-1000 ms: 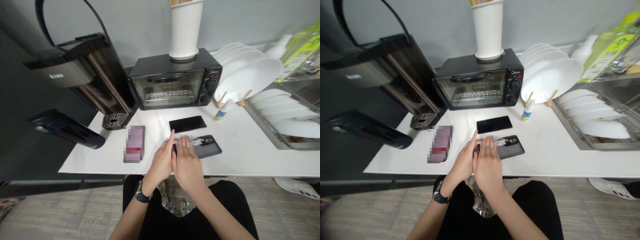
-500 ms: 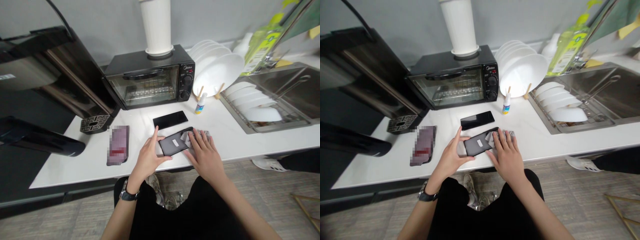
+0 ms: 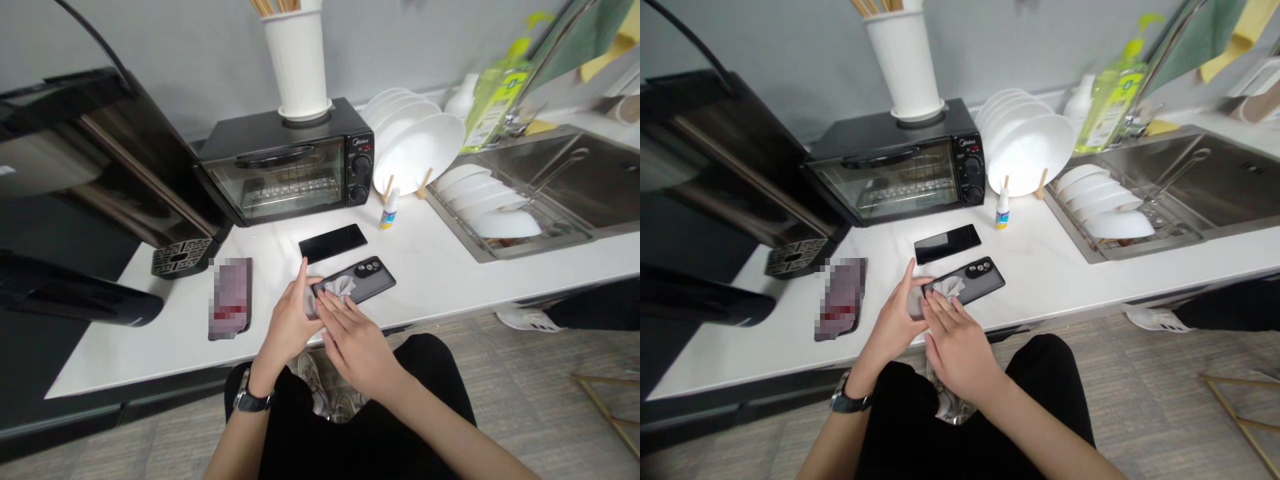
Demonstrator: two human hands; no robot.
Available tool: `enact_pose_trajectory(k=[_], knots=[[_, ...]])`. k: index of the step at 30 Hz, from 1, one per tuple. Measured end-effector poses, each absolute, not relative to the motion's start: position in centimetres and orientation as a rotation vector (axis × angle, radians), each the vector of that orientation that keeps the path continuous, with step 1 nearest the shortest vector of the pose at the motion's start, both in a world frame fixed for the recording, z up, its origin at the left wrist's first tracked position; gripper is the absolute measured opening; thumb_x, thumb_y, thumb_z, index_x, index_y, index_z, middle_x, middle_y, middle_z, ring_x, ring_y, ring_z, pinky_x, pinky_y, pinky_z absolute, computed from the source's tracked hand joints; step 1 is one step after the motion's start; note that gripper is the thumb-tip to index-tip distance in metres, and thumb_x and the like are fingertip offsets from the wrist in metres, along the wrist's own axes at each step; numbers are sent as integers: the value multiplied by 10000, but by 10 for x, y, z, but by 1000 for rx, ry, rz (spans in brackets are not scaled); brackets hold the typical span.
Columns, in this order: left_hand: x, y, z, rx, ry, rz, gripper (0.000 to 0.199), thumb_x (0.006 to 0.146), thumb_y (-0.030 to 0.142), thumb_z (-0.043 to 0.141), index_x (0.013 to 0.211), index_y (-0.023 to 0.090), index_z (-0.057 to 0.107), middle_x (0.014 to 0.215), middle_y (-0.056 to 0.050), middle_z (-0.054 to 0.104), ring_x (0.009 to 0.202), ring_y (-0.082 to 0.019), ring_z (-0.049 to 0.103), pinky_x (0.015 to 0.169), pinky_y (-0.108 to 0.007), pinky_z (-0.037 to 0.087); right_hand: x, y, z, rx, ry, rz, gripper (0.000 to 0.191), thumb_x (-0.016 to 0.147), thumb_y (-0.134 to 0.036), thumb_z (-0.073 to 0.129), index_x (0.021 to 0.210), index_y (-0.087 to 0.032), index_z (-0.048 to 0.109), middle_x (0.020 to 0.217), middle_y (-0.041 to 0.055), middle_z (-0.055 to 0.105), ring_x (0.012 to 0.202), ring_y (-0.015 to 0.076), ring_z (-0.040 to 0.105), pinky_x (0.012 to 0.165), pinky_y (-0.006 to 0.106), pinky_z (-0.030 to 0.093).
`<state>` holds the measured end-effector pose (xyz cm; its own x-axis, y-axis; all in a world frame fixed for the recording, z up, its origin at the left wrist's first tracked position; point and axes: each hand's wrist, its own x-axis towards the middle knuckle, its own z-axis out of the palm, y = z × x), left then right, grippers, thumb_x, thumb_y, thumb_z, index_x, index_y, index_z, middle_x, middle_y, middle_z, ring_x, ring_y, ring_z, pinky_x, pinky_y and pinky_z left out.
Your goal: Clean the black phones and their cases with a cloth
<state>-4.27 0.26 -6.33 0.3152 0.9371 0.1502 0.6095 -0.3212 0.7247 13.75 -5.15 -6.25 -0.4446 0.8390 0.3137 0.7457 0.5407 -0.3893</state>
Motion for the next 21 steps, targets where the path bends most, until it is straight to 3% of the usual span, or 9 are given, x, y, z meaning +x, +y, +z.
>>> enact_pose_trajectory(k=[3,5,8,11,14,17,19,21], knots=[[-40,4,-60,2029,1372,747,1237,796,299,877,1687,368,21,1430,-52,641,1358,-271,575,1179,-462,422,189,-56,-69,-1383,-2357,109,583,1080,-429,470,1625,-238,394,1691,72,380,1603,319,281,1258,649,322],[-39,6,-57,2048,1346,727,1248,784,312,901,1685,376,41,1435,-46,646,1380,-273,559,1198,-468,399,214,-49,-74,-1520,-2310,0,662,1051,-550,500,1636,-267,376,1723,92,306,1611,376,232,1237,698,307],[-37,8,-53,2064,1321,703,1236,784,288,905,1684,380,63,1452,-42,644,1399,-274,543,1211,-476,384,218,-29,-79,-1665,-2172,-55,788,1031,-637,465,1634,-138,372,1729,214,237,1596,428,245,1232,668,327],[-36,8,-54,2063,1322,707,1226,784,286,901,1684,377,73,1457,-40,644,1398,-272,543,1212,-476,391,180,-10,-80,-1749,-1990,-62,898,1019,-673,447,1558,45,419,1662,349,292,1573,485,257,1233,669,318],[-39,7,-59,2067,1313,741,1011,926,271,737,1691,351,80,1479,-69,627,1382,-264,564,1194,-476,422,124,-4,-74,-1691,-1987,39,798,1057,-557,433,1499,106,459,1596,378,393,1552,480,314,1240,659,323],[-44,3,-64,2084,1285,814,755,1047,213,456,1697,333,89,1638,-114,464,1463,-264,503,1223,-493,397,90,-16,-65,-1563,-2048,211,652,1076,-345,362,1547,105,381,1592,343,431,1534,407,394,1239,589,380],[-46,2,-65,2101,1278,819,825,1016,187,495,1698,336,55,1693,-119,374,1499,-282,461,1231,-503,389,89,-31,-61,-1480,-2081,275,634,1068,-316,369,1562,81,368,1611,308,429,1535,362,411,1241,552,400],[-45,3,-65,2090,1302,791,1010,926,161,645,1694,347,15,1649,-115,435,1460,-291,501,1199,-492,429,104,-45,-59,-1384,-2174,287,587,1070,-327,400,1551,8,430,1640,241,424,1547,318,403,1252,532,394]])
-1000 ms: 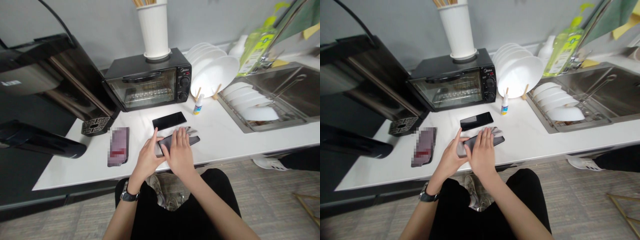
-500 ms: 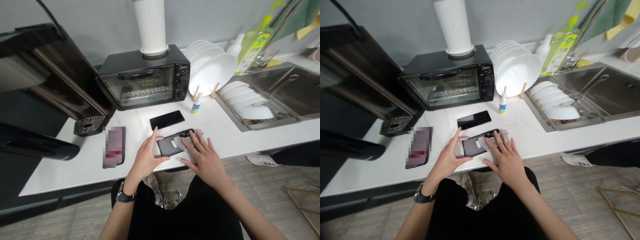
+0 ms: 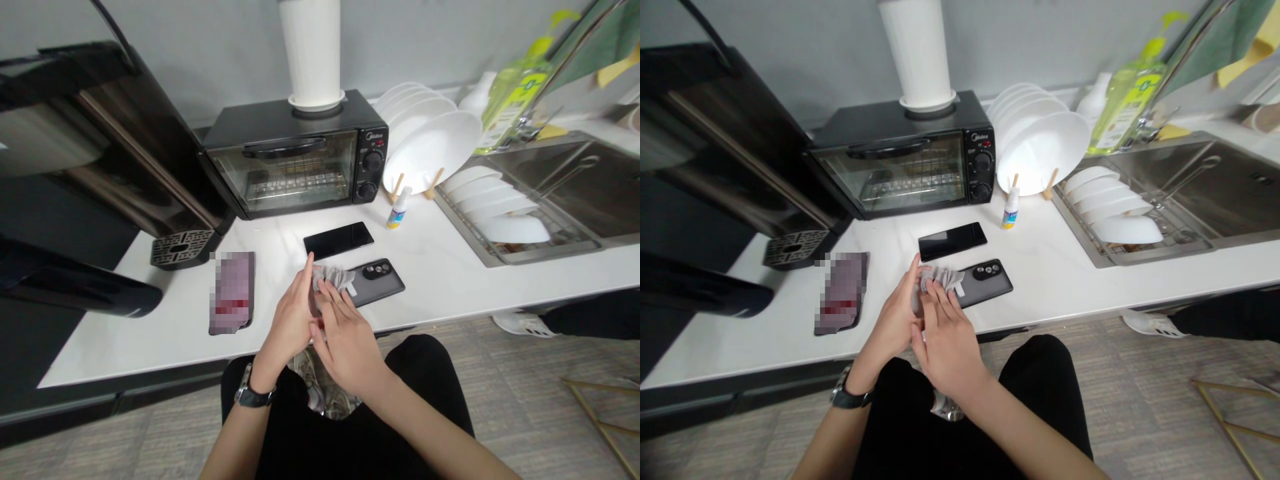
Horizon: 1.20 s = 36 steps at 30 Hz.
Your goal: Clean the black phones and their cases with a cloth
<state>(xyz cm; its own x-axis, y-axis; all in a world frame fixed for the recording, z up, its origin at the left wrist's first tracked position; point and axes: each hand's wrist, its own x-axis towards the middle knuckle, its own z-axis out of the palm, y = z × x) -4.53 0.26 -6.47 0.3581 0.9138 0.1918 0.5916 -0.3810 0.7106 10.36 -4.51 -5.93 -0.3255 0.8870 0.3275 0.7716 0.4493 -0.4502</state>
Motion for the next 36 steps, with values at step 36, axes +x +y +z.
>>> enact_pose_trajectory(k=[36], knots=[[-36,8,-57,2116,1301,731,1127,842,248,827,1686,357,88,1485,-66,625,1411,-297,533,1213,-523,375,180,-10,-68,-1538,-2125,149,570,1098,-420,383,1525,-71,529,1616,155,482,1545,322,405,1266,562,365]])
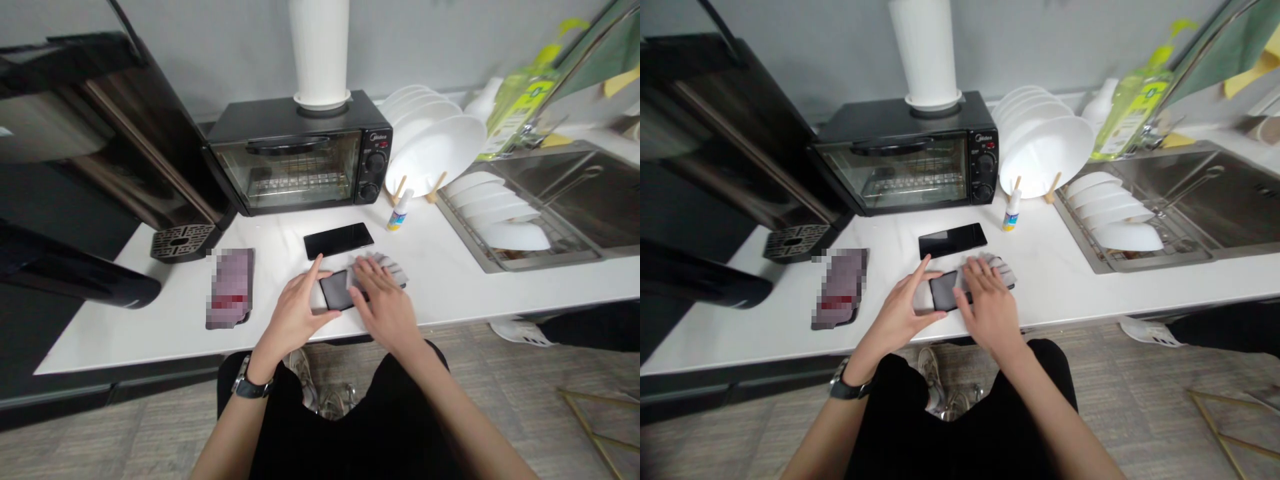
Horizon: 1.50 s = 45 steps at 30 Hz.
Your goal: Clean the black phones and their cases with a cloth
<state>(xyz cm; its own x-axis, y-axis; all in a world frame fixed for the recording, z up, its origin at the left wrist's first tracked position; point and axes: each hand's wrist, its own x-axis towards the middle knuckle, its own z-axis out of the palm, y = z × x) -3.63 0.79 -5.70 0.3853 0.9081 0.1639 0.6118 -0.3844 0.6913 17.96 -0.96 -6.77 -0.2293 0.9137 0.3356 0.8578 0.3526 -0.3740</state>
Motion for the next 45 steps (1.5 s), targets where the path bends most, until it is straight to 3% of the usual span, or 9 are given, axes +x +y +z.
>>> enact_pose_trajectory(k=[6,10,15,21,27,33,37,41,45], knots=[[-41,4,-62,2117,1264,774,1096,828,33,642,1690,349,44,1522,-87,572,1356,-257,572,1150,-459,460,121,-47,-60,-1255,-2291,281,552,1089,-339,403,1556,-53,473,1627,146,469,1539,265,422,1254,474,410],[-40,6,-59,2106,1294,761,1145,849,220,806,1687,359,38,1471,-65,617,1356,-276,572,1170,-477,434,163,-64,-65,-1306,-2345,237,524,1092,-304,400,1589,-145,442,1640,91,465,1522,244,450,1230,493,441],[-38,8,-57,2117,1310,724,1190,813,290,879,1682,377,70,1476,-58,622,1390,-299,549,1200,-515,389,226,-46,-78,-1592,-2227,-40,652,1077,-442,462,1663,-205,302,1689,96,384,1587,352,311,1235,651,355],[-37,7,-56,2127,1296,736,1155,833,291,847,1684,367,71,1482,-66,618,1400,-303,545,1202,-524,391,197,0,-81,-1641,-2034,-6,847,1031,-648,448,1596,-20,387,1646,268,399,1563,406,343,1242,631,337],[-43,5,-65,2133,1259,760,1045,884,157,663,1694,321,23,1566,-125,526,1407,-286,539,1186,-506,427,108,-23,-65,-1469,-2141,208,766,1062,-522,450,1538,79,431,1616,298,418,1540,382,396,1254,540,377],[-40,6,-60,2090,1306,740,1154,843,164,745,1687,351,-21,1518,-74,577,1394,-262,550,1191,-468,423,151,-69,-64,-1303,-2290,276,564,1081,-342,432,1588,-95,434,1639,135,454,1535,267,430,1239,503,430],[-37,7,-54,2084,1315,709,1195,831,277,837,1687,361,7,1479,-56,615,1411,-275,537,1209,-480,397,214,-59,-73,-1481,-2253,114,594,1089,-345,427,1658,-213,317,1660,89,431,1562,288,379,1237,579,403],[-36,8,-54,2088,1319,711,1196,819,285,859,1684,379,37,1480,-45,618,1426,-280,524,1218,-489,385,219,-21,-75,-1632,-2121,17,622,1092,-416,400,1620,-88,381,1672,171,391,1577,351,333,1248,605,366],[-38,7,-57,2104,1298,724,1142,848,258,810,1686,358,41,1478,-62,612,1396,-281,547,1204,-490,409,157,-1,-70,-1634,-2071,80,589,1079,-311,344,1507,67,487,1599,279,459,1547,378,383,1259,588,352]])
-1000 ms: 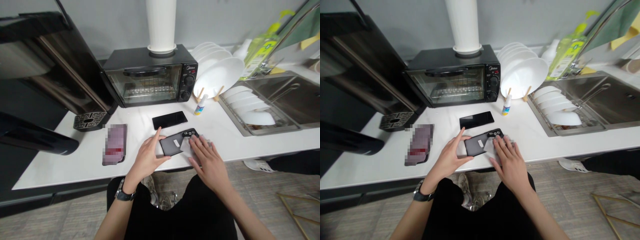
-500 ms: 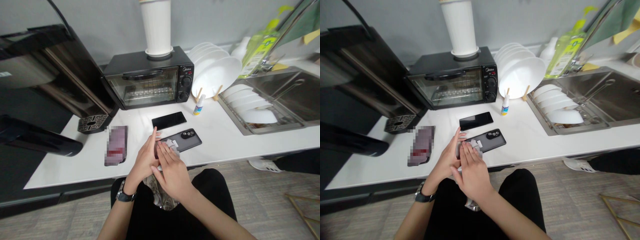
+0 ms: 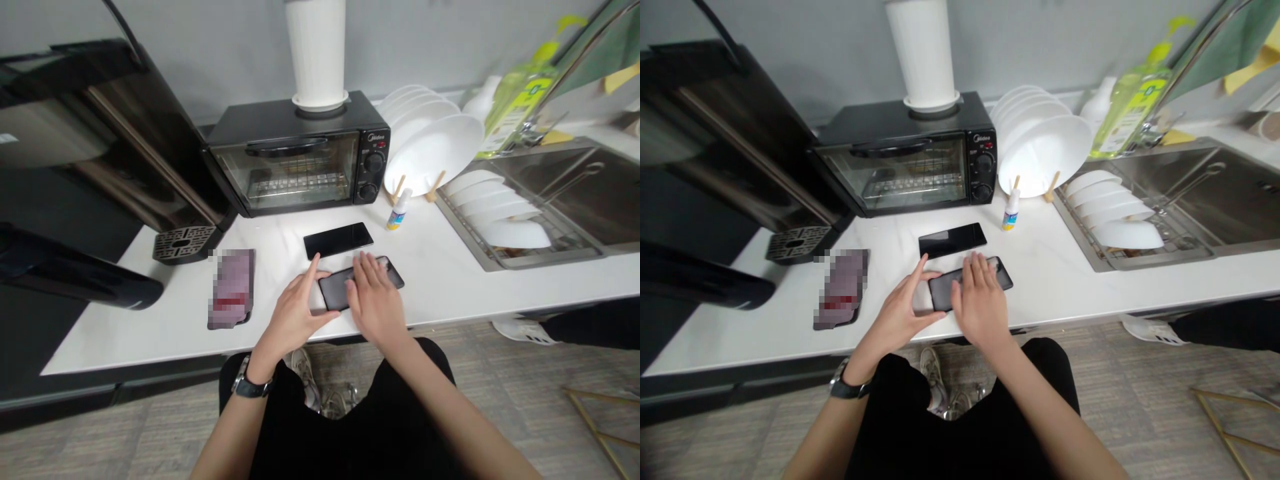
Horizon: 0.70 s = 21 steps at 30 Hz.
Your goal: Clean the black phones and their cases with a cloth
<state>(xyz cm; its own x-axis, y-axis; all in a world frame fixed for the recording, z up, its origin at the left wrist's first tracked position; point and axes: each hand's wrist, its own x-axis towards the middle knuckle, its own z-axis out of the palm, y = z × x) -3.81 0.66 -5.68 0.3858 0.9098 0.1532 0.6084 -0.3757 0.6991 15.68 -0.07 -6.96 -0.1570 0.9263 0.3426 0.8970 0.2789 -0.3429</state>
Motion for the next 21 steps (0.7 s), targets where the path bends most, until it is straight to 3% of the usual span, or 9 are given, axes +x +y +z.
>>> enact_pose_trajectory(k=[4,6,8,11,14,21], knots=[[-42,2,-59,2145,1245,765,934,951,146,549,1696,321,14,1613,-126,443,1464,-293,481,1221,-511,399,99,-21,-63,-1480,-2123,212,637,1030,-265,393,1557,94,387,1616,289,420,1529,369,418,1243,555,400],[-42,1,-59,2120,1248,764,971,913,107,546,1695,323,12,1681,-137,305,1466,-299,477,1206,-494,426,95,-38,-61,-1407,-2136,270,639,1023,-259,412,1577,57,375,1629,252,422,1538,336,413,1239,533,417],[-41,2,-59,2076,1284,749,1051,854,94,622,1690,342,35,1694,-127,262,1414,-289,527,1159,-460,480,109,-51,-62,-1345,-2184,305,579,1028,-238,418,1568,-29,442,1632,177,454,1534,286,428,1248,509,416],[-38,4,-58,2084,1307,736,1131,823,154,757,1683,352,50,1627,-99,421,1380,-279,549,1170,-460,465,153,-63,-68,-1359,-2272,234,524,1053,-223,420,1567,-141,477,1651,88,447,1544,258,416,1259,525,397],[-37,6,-58,2128,1298,727,1171,828,258,839,1683,350,43,1502,-65,584,1387,-282,540,1209,-487,409,200,-58,-75,-1483,-2259,76,530,1083,-239,416,1610,-178,410,1652,70,444,1557,275,390,1242,571,404],[-36,7,-56,2115,1310,718,1195,817,243,859,1682,380,45,1472,-48,616,1405,-291,536,1208,-504,410,207,14,-75,-1736,-2031,-22,456,1083,-216,407,1488,-89,575,1577,147,536,1512,353,448,1218,580,425]])
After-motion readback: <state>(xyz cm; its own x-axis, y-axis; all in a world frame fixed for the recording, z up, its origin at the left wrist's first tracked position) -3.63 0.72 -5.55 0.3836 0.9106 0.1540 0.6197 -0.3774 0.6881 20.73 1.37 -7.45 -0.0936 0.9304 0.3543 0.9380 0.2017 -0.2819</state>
